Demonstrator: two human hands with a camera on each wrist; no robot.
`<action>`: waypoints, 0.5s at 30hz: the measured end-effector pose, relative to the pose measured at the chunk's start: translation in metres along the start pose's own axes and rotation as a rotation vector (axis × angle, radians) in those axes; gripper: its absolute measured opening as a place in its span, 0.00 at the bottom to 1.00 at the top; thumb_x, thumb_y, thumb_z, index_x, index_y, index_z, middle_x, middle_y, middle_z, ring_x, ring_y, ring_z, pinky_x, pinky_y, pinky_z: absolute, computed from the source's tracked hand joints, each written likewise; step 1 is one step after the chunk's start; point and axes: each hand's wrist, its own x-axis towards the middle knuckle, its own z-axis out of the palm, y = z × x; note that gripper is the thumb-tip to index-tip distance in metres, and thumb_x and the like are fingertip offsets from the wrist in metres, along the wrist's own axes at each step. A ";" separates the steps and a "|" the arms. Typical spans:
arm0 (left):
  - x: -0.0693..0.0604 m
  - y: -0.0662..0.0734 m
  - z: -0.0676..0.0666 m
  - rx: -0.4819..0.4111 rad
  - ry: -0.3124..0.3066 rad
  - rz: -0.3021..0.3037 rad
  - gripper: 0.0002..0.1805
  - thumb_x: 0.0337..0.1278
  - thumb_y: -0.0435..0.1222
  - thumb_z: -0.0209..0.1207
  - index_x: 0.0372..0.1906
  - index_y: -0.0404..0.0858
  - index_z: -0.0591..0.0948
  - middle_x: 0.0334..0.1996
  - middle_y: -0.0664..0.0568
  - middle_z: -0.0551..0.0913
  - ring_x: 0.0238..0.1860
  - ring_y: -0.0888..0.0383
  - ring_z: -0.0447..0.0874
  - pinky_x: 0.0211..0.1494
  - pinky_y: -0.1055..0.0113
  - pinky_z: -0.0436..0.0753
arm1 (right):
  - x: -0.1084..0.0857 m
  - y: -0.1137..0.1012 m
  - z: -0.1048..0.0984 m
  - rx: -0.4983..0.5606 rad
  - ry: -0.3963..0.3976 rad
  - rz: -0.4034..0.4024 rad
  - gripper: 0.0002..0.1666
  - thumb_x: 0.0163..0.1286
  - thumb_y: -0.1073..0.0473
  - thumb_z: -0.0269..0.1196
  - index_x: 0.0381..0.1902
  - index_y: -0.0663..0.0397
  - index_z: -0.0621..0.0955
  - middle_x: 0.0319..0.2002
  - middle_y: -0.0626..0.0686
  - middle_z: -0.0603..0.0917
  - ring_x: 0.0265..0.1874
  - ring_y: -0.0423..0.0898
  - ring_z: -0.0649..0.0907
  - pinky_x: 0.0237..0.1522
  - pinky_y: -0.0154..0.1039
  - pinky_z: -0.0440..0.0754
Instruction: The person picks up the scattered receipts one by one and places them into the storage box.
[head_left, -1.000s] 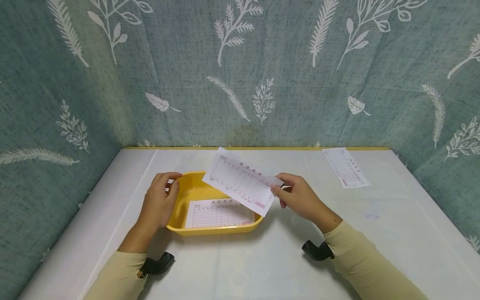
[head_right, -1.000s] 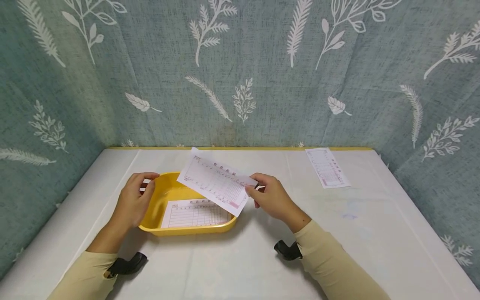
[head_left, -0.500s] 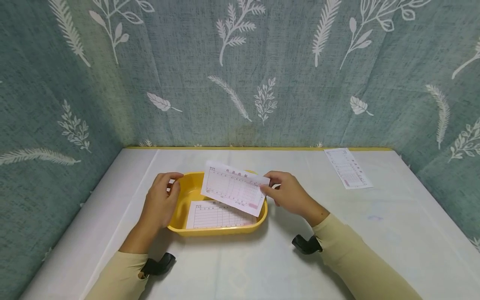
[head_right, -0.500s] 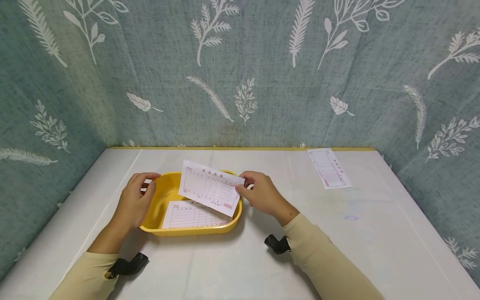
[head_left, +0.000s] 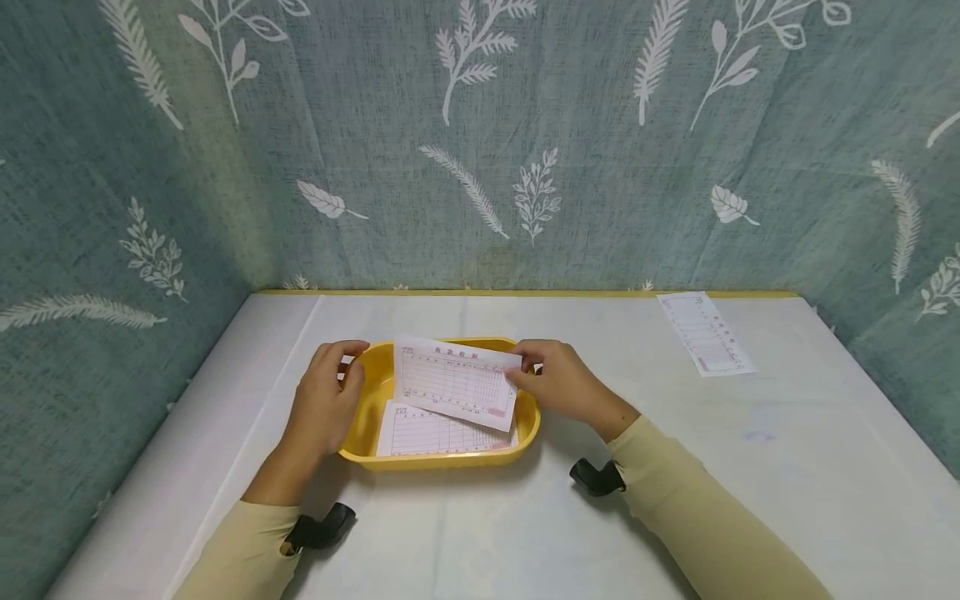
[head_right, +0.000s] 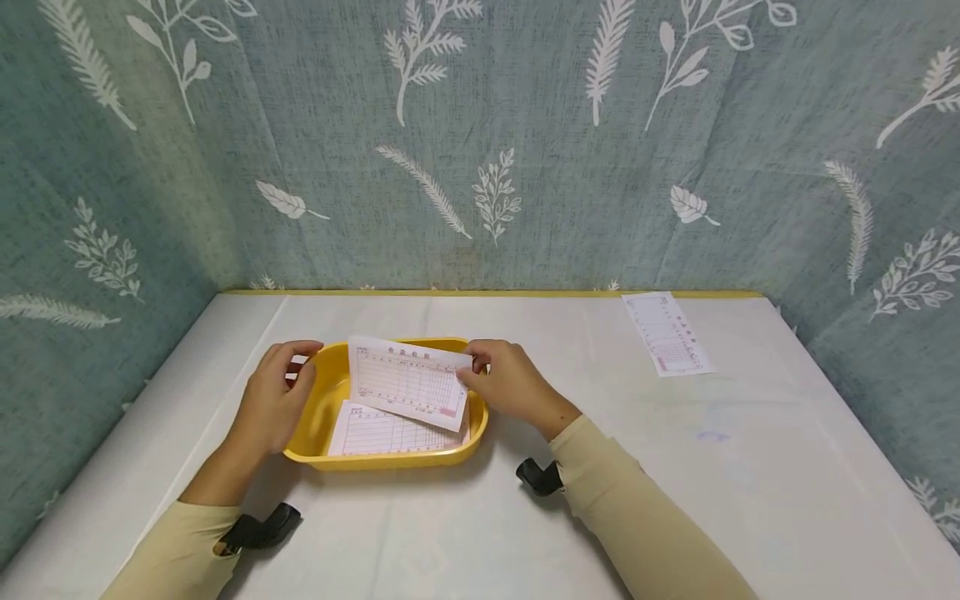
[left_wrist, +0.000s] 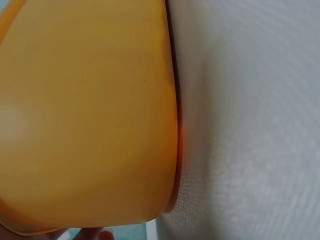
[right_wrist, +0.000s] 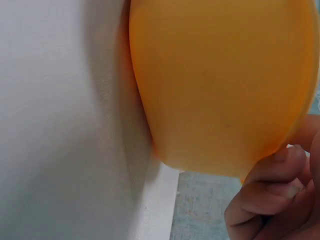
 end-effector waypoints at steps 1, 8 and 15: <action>0.000 0.000 0.000 0.002 0.001 0.000 0.19 0.75 0.39 0.45 0.64 0.40 0.74 0.60 0.44 0.73 0.53 0.47 0.75 0.57 0.50 0.78 | 0.001 -0.001 0.000 -0.016 0.003 -0.002 0.05 0.68 0.60 0.66 0.41 0.53 0.84 0.32 0.50 0.83 0.28 0.44 0.76 0.29 0.34 0.75; 0.001 0.003 -0.001 0.006 -0.022 0.002 0.20 0.75 0.39 0.45 0.64 0.40 0.73 0.61 0.44 0.72 0.54 0.47 0.74 0.57 0.51 0.77 | 0.004 -0.001 0.005 -0.095 -0.023 0.039 0.06 0.68 0.59 0.66 0.41 0.52 0.84 0.32 0.49 0.82 0.27 0.44 0.75 0.28 0.33 0.72; 0.001 0.004 -0.003 0.016 -0.037 0.003 0.20 0.75 0.40 0.45 0.64 0.42 0.74 0.62 0.44 0.71 0.54 0.46 0.72 0.56 0.52 0.75 | 0.002 0.000 0.013 -0.158 0.011 0.019 0.07 0.69 0.58 0.66 0.44 0.52 0.83 0.32 0.48 0.82 0.21 0.44 0.73 0.24 0.33 0.71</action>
